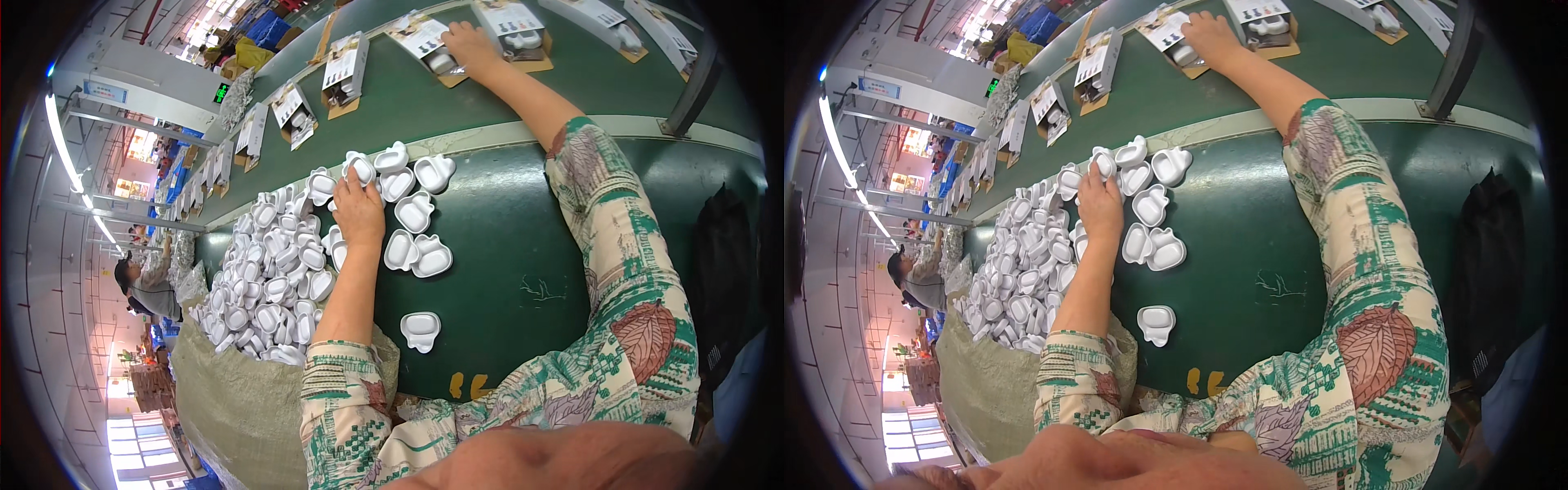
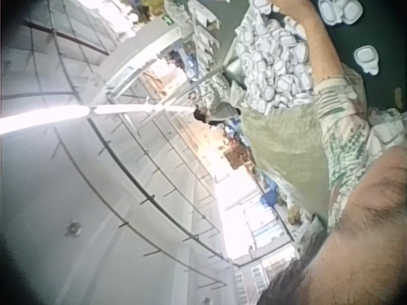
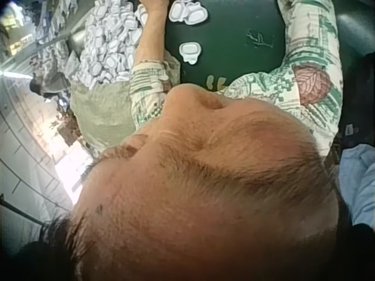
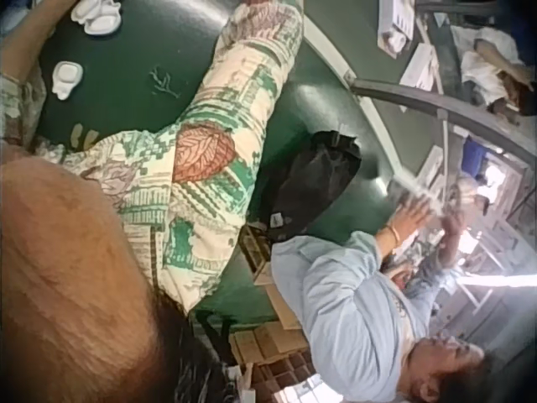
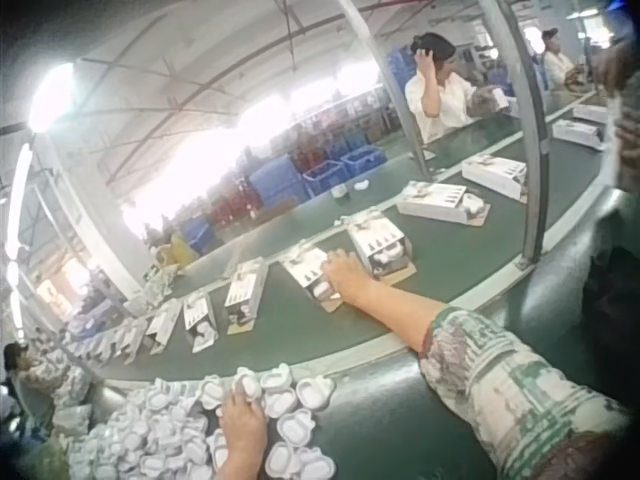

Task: The person picks up white plastic components from a pile, arranges them on a conveyor belt, and inserts them into cardboard boxes.

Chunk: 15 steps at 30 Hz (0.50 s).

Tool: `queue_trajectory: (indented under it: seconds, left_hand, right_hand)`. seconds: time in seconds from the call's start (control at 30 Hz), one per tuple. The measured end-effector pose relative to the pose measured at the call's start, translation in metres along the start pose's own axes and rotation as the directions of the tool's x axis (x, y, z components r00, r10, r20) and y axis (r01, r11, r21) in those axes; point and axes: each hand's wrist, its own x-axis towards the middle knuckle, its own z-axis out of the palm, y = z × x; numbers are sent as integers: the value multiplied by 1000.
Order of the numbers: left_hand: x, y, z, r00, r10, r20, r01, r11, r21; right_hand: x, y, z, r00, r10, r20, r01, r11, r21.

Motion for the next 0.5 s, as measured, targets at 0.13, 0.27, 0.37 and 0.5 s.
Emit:
queue_trajectory:
  seconds: [0.13, 0.27, 0.37, 0.5]
  left_hand:
    - [-1, -8, -6, 999, -25, 28, 24, 1000, 15]
    - [-1, -13, -2, 1000, -3, 0, 3, 1000, 18]
    - [-1, -11, 2, 1000, -6, -3, 6, 1000, 13]
    - [0, -8, 0, 996, -32, 89, 35, 999, -41]
  right_hand:
    - [-12, -48, -29, 990, -137, 39, 114, 927, 357]
    - [-34, -116, -67, 888, -440, 132, 270, 732, 625]
    - [-37, -144, -62, 816, -541, 203, 320, 716, 621]
    - [-42, -143, -55, 808, -558, 186, 342, 703, 624]
